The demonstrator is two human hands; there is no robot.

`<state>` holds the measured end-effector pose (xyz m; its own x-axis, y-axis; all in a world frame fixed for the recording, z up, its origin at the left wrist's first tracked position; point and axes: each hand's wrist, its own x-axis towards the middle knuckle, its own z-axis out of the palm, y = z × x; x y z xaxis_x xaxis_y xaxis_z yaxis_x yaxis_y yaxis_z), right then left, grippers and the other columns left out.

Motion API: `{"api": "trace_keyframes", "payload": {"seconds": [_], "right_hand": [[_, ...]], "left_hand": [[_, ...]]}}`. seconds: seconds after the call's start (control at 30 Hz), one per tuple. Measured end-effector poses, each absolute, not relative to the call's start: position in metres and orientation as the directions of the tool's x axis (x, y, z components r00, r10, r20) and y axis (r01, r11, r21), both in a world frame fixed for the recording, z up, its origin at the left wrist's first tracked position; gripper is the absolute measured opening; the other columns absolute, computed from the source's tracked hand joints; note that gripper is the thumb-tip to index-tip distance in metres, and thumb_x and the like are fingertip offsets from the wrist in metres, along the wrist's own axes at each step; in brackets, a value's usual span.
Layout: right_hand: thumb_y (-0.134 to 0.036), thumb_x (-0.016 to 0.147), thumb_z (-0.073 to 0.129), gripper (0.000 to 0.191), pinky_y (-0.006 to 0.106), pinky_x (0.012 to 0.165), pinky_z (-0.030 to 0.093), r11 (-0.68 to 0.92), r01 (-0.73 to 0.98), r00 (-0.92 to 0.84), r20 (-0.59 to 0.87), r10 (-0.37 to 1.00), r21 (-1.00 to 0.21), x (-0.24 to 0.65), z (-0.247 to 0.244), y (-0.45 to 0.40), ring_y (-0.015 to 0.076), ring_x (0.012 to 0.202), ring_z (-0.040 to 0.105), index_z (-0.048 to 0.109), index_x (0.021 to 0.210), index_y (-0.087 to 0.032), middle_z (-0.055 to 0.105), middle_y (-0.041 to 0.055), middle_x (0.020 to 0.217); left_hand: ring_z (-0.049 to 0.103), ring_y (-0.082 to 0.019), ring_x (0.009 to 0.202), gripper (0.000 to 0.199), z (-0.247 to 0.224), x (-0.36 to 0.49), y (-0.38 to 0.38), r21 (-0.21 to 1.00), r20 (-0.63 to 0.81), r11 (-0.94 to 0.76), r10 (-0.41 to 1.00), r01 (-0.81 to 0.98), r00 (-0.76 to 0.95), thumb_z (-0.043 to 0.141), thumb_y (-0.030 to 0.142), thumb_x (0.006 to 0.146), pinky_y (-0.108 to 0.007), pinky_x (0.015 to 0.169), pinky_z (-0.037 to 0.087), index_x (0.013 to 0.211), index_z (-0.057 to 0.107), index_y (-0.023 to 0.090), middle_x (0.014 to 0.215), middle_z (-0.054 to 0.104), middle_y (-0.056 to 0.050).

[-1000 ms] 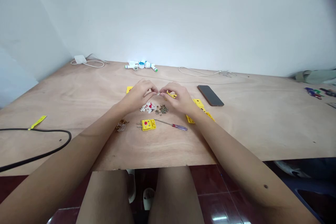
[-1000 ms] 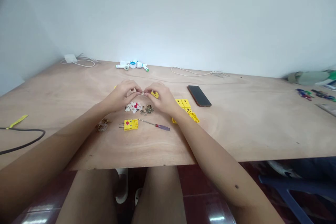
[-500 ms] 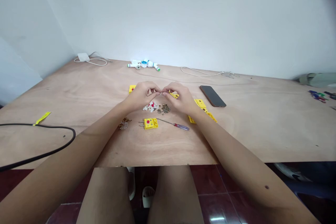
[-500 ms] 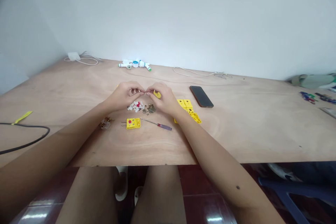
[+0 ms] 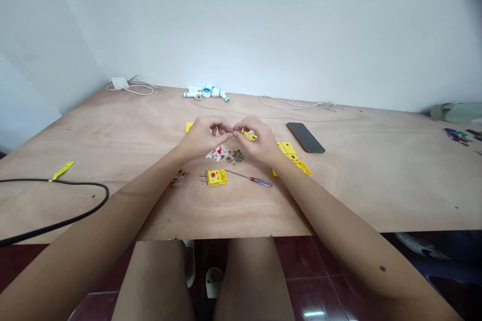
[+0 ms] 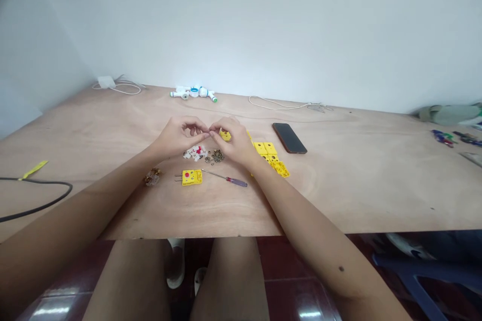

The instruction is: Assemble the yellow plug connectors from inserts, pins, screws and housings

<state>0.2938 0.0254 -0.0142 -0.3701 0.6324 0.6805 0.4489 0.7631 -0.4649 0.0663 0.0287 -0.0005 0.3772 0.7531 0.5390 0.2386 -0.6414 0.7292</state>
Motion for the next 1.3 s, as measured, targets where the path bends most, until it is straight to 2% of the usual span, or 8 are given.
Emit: {"api": "trace_keyframes", "payload": {"seconds": [0.23, 0.43, 0.6, 0.77, 0.87, 0.97, 1.3], "right_hand": [[-0.028, 0.1, 0.071, 0.008, 0.041, 0.088, 0.053, 0.772, 0.439, -0.444, 0.636, 0.631, -0.459, 0.299, -0.015, 0.03, 0.0242, 0.091, 0.07, 0.076, 0.097, -0.023, 0.08, 0.0051, 0.093], [-0.03, 0.099, 0.073, 0.01, 0.037, 0.083, 0.05, 0.76, 0.436, -0.525, 0.55, 0.649, -0.482, 0.302, -0.016, 0.033, 0.0218, 0.086, 0.067, 0.076, 0.095, -0.022, 0.079, 0.0045, 0.09], [-0.035, 0.101, 0.074, 0.014, 0.038, 0.085, 0.049, 0.747, 0.437, -0.542, 0.516, 0.664, -0.501, 0.302, -0.016, 0.033, 0.0211, 0.086, 0.067, 0.079, 0.098, -0.022, 0.079, 0.0042, 0.092], [-0.037, 0.101, 0.073, 0.018, 0.038, 0.084, 0.05, 0.721, 0.419, -0.52, 0.504, 0.689, -0.553, 0.301, -0.012, 0.03, 0.021, 0.086, 0.067, 0.082, 0.097, -0.022, 0.079, 0.0045, 0.09], [-0.036, 0.1, 0.073, 0.018, 0.038, 0.084, 0.05, 0.707, 0.402, -0.491, 0.515, 0.703, -0.581, 0.3, -0.01, 0.028, 0.021, 0.086, 0.067, 0.082, 0.096, -0.021, 0.08, 0.0052, 0.092], [-0.036, 0.098, 0.074, 0.017, 0.038, 0.083, 0.05, 0.699, 0.397, -0.47, 0.523, 0.711, -0.594, 0.299, -0.009, 0.028, 0.0205, 0.084, 0.065, 0.082, 0.094, -0.022, 0.08, 0.005, 0.092], [-0.038, 0.096, 0.077, 0.018, 0.036, 0.079, 0.048, 0.696, 0.353, -0.447, 0.541, 0.712, -0.625, 0.295, -0.011, 0.027, 0.0189, 0.08, 0.062, 0.082, 0.094, -0.021, 0.08, 0.0048, 0.091]], "left_hand": [[0.068, -0.017, 0.081, 0.016, -0.002, 0.06, 0.033, 0.666, 0.527, -0.689, 0.706, 0.287, 0.473, 0.076, 0.029, 0.093, -0.03, 0.075, 0.051, 0.098, 0.086, 0.017, 0.091, 0.084, -0.007], [0.068, -0.015, 0.079, 0.015, -0.002, 0.057, 0.036, 0.619, 0.525, -0.731, 0.656, 0.287, 0.542, 0.075, 0.027, 0.092, -0.028, 0.076, 0.053, 0.097, 0.084, 0.017, 0.088, 0.082, -0.005], [0.067, -0.014, 0.075, 0.015, 0.0, 0.056, 0.036, 0.655, 0.501, -0.704, 0.677, 0.274, 0.539, 0.078, 0.029, 0.089, -0.027, 0.072, 0.054, 0.093, 0.082, 0.016, 0.085, 0.081, -0.004], [0.075, -0.018, 0.082, 0.026, 0.001, 0.055, 0.035, 0.776, 0.427, -0.592, 0.747, 0.218, 0.509, 0.084, 0.039, 0.088, -0.031, 0.077, 0.062, 0.099, 0.086, 0.016, 0.095, 0.085, -0.009], [0.075, -0.019, 0.08, 0.029, 0.0, 0.054, 0.035, 0.822, 0.376, -0.531, 0.778, 0.207, 0.503, 0.088, 0.04, 0.084, -0.032, 0.076, 0.063, 0.099, 0.087, 0.016, 0.096, 0.086, -0.01], [0.071, -0.017, 0.074, 0.03, -0.001, 0.053, 0.036, 0.831, 0.364, -0.513, 0.794, 0.215, 0.486, 0.089, 0.038, 0.081, -0.032, 0.071, 0.061, 0.1, 0.088, 0.016, 0.094, 0.085, -0.009], [0.07, -0.016, 0.074, 0.022, 0.002, 0.053, 0.032, 0.805, 0.402, -0.547, 0.788, 0.23, 0.466, 0.083, 0.033, 0.081, -0.029, 0.07, 0.057, 0.093, 0.086, 0.016, 0.086, 0.083, -0.007]]}}
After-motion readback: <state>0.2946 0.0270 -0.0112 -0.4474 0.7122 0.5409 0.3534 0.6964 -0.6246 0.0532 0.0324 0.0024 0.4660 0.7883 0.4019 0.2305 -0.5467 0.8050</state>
